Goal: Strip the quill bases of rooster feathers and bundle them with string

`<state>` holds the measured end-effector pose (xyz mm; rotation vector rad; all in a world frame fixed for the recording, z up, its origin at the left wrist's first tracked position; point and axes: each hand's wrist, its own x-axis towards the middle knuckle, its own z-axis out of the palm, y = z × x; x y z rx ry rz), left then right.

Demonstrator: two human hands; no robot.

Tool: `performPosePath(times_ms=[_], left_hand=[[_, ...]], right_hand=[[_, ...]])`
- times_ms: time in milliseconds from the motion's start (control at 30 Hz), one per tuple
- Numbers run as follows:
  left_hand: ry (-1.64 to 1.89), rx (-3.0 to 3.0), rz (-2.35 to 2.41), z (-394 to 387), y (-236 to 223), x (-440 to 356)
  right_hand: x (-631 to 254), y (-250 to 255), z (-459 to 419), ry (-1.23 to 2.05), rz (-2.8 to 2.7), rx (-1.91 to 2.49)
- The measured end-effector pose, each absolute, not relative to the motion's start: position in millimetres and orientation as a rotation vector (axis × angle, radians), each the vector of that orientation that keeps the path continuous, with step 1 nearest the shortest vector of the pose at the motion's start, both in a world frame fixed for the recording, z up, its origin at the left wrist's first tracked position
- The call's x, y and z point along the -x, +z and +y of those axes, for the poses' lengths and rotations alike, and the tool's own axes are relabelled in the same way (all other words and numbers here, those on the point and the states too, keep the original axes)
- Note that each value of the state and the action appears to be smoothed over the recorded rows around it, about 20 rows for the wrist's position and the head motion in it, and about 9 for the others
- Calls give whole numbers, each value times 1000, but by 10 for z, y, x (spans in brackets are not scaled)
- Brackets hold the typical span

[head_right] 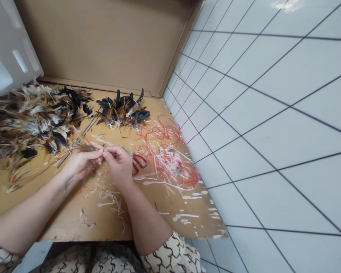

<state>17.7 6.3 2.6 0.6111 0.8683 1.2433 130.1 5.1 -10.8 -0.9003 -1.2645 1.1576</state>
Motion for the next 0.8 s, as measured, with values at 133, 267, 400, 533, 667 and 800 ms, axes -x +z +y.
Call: performPosePath(times_ms=[133, 267, 400, 533, 667, 800], left_hand=[[1229, -612, 847, 61, 52, -168], [1176, -568, 847, 69, 56, -150], [1072, -495, 876, 84, 65, -122], [1020, -439, 897, 87, 99, -118], [999, -385, 929, 77, 135, -143], [1006, -349, 913, 62, 145, -168]], right_hand=[[-1293, -83, 57, 1192, -1242, 846], [-1299, -82, 53, 1186, -1243, 846], [-1306, -90, 40, 1165, -1280, 854], [-1317, -133, 23, 1092, -1338, 895], [-1335, -189, 24, 937, -1411, 935], [-1344, -201, 29, 786, -1495, 981]])
